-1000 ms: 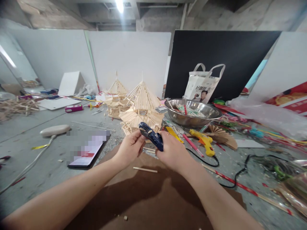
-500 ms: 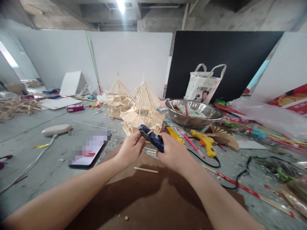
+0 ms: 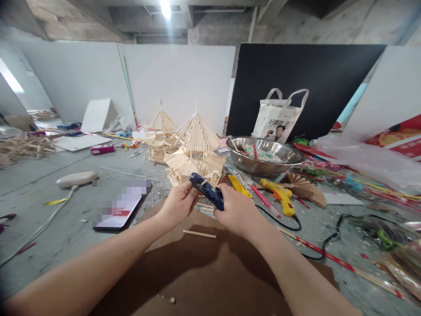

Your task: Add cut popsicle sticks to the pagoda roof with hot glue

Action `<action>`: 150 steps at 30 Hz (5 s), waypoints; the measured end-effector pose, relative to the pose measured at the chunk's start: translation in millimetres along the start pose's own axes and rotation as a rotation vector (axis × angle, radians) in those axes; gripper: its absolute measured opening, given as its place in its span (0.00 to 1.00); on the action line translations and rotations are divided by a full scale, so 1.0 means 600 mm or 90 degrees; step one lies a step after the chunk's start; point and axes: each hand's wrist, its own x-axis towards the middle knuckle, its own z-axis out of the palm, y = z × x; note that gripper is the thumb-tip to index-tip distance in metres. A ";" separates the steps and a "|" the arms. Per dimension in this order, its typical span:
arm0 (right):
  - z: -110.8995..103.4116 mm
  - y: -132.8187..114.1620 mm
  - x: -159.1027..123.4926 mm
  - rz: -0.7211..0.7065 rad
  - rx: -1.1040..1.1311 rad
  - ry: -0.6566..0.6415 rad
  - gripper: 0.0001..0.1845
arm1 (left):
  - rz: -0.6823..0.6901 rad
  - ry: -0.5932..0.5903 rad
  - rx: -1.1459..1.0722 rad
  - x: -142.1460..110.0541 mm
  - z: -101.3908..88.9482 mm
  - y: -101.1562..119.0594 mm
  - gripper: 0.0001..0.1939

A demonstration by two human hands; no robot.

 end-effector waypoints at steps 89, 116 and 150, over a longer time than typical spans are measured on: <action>0.039 0.012 0.010 -0.051 0.182 -0.012 0.24 | 0.203 0.027 0.352 0.002 -0.017 -0.033 0.11; 0.030 0.014 0.006 -0.044 -0.026 0.056 0.22 | 0.052 -0.033 0.085 0.006 -0.018 -0.015 0.13; 0.038 0.014 0.002 0.027 -0.089 0.020 0.11 | 0.077 -0.036 0.168 0.005 -0.017 -0.010 0.12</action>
